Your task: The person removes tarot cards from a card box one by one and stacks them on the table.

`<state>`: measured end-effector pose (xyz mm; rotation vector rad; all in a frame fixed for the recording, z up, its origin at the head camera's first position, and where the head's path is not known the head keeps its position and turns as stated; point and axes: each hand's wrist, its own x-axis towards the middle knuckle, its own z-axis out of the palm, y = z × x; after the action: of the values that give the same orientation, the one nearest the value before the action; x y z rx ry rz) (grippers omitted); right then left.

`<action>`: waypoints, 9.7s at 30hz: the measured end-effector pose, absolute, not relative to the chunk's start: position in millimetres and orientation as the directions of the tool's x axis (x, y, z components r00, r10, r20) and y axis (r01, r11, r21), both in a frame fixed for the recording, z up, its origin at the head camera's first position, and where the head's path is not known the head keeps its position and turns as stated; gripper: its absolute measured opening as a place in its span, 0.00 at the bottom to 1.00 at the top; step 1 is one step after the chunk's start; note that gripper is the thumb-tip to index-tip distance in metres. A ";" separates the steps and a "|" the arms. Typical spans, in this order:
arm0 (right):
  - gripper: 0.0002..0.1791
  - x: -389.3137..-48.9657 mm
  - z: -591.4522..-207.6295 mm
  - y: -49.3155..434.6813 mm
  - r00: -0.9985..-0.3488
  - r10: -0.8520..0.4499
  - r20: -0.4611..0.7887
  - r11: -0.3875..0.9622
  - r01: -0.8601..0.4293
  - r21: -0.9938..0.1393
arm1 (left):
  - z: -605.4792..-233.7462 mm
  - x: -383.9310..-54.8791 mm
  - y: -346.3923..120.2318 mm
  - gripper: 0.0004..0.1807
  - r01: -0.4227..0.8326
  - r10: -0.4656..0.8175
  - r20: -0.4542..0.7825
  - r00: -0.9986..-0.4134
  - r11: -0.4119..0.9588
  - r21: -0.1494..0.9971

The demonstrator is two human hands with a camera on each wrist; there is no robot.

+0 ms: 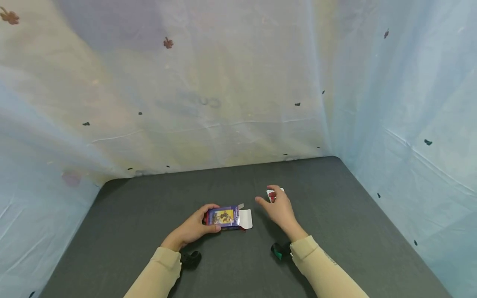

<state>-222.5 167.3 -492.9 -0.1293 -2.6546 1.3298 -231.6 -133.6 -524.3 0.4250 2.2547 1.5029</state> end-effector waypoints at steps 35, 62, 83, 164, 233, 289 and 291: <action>0.18 -203.8 -509.2 127.9 -0.988 -0.156 -0.015 0.437 -0.055 -0.898 | -526.5 -233.4 -136.0 0.37 0.039 0.486 -0.160 -0.859 0.374 0.926; 0.15 -207.6 -527.1 113.7 -0.992 -0.087 0.086 0.685 -0.123 -0.719 | -529.3 -233.7 -136.7 0.38 0.052 0.492 -0.146 -0.858 0.366 0.929; 0.10 -207.5 -514.1 123.1 -0.988 -0.157 -0.012 0.590 -0.084 -0.803 | -525.0 -232.6 -134.2 0.38 0.035 0.482 -0.154 -0.863 0.360 0.932; 0.12 -196.2 -488.0 175.0 -0.940 -0.339 -0.038 0.536 -0.160 -0.829 | -525.2 -232.8 -134.7 0.39 -0.003 0.465 -0.174 -0.868 0.345 0.939; 0.27 -231.2 -497.8 224.5 -0.981 0.187 0.058 0.615 0.071 -0.785 | -520.7 -230.3 -135.6 0.38 0.011 0.478 -0.169 -0.862 0.351 0.936; 0.27 -230.4 -501.9 216.0 -0.966 0.248 0.073 0.828 0.173 -0.533 | -522.1 -230.2 -135.1 0.39 0.020 0.479 -0.158 -0.863 0.345 0.938; 0.27 -229.4 -504.4 217.2 -0.966 0.246 0.082 0.817 0.161 -0.555 | -522.7 -230.4 -135.3 0.38 0.020 0.478 -0.158 -0.864 0.347 0.938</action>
<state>-229.4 217.2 -504.4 -0.3207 -2.8501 0.8502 -230.4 -135.3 -522.7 0.4366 2.2094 1.5298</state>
